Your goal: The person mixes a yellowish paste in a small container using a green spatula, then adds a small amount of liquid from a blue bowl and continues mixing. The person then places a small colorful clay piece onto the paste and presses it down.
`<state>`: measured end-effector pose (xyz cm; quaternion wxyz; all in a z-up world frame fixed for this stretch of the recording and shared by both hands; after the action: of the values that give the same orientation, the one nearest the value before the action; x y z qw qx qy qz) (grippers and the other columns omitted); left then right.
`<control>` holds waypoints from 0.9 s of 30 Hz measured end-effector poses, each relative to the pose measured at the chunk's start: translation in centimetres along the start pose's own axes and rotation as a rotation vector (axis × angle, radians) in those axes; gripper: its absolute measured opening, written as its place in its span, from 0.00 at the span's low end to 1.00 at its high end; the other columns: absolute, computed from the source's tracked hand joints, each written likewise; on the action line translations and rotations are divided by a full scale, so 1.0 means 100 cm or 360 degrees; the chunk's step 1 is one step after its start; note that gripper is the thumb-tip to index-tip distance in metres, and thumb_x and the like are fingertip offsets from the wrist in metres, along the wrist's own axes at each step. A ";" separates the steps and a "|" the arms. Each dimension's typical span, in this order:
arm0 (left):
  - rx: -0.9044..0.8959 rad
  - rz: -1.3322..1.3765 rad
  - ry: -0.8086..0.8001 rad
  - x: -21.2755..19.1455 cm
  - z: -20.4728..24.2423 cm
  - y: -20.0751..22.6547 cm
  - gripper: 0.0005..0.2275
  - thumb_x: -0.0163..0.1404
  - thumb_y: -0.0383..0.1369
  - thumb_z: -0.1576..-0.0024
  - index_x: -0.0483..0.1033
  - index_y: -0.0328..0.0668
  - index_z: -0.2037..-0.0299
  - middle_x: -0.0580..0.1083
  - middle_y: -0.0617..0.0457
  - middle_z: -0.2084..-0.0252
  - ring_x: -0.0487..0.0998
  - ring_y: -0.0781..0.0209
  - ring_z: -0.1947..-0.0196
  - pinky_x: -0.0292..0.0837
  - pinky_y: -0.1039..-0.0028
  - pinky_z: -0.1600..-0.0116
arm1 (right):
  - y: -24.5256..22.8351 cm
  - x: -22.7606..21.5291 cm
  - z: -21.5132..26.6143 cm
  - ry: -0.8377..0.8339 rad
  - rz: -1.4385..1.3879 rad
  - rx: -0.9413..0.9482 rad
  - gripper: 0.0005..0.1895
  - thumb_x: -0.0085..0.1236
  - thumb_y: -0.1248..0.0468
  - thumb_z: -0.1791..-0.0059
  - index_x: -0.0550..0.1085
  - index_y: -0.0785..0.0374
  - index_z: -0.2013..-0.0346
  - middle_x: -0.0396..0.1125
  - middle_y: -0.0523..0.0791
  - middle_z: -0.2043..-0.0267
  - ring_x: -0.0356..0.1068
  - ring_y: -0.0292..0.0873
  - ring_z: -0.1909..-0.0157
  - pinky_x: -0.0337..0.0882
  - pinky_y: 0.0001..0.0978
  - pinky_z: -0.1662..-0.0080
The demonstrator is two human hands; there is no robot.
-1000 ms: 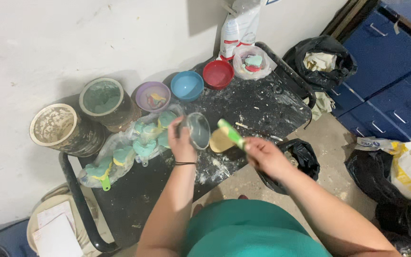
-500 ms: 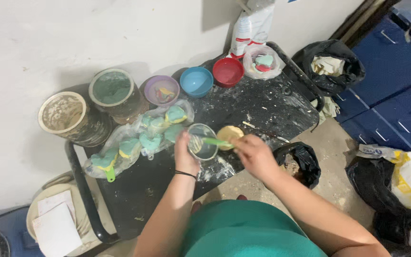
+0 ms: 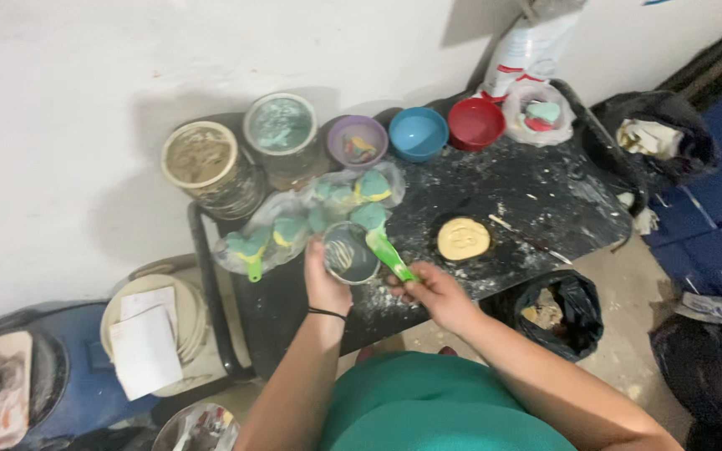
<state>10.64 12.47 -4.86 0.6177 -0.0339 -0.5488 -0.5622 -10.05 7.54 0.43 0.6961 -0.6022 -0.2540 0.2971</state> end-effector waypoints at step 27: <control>0.0583 -0.1949 -0.0208 -0.076 0.030 0.099 0.13 0.59 0.33 0.41 0.74 0.46 0.48 0.72 0.50 0.56 0.80 0.49 0.53 0.79 0.59 0.51 | -0.049 0.048 -0.070 0.0045 0.1101 -0.1004 0.21 0.47 0.68 0.51 0.82 0.56 0.47 0.65 0.56 0.33 0.55 0.69 0.27 0.56 0.64 0.32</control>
<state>17.72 23.02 -3.43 0.1458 0.3577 -0.5924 -0.7070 -1.19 5.67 4.20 0.3425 -0.8377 -0.1068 0.4118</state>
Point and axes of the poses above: each hand's wrist, its own z-axis away from the middle knuckle, its own x-axis out of the palm, y = z × x, the point moved 2 cm from there along -z, towards the middle knuckle
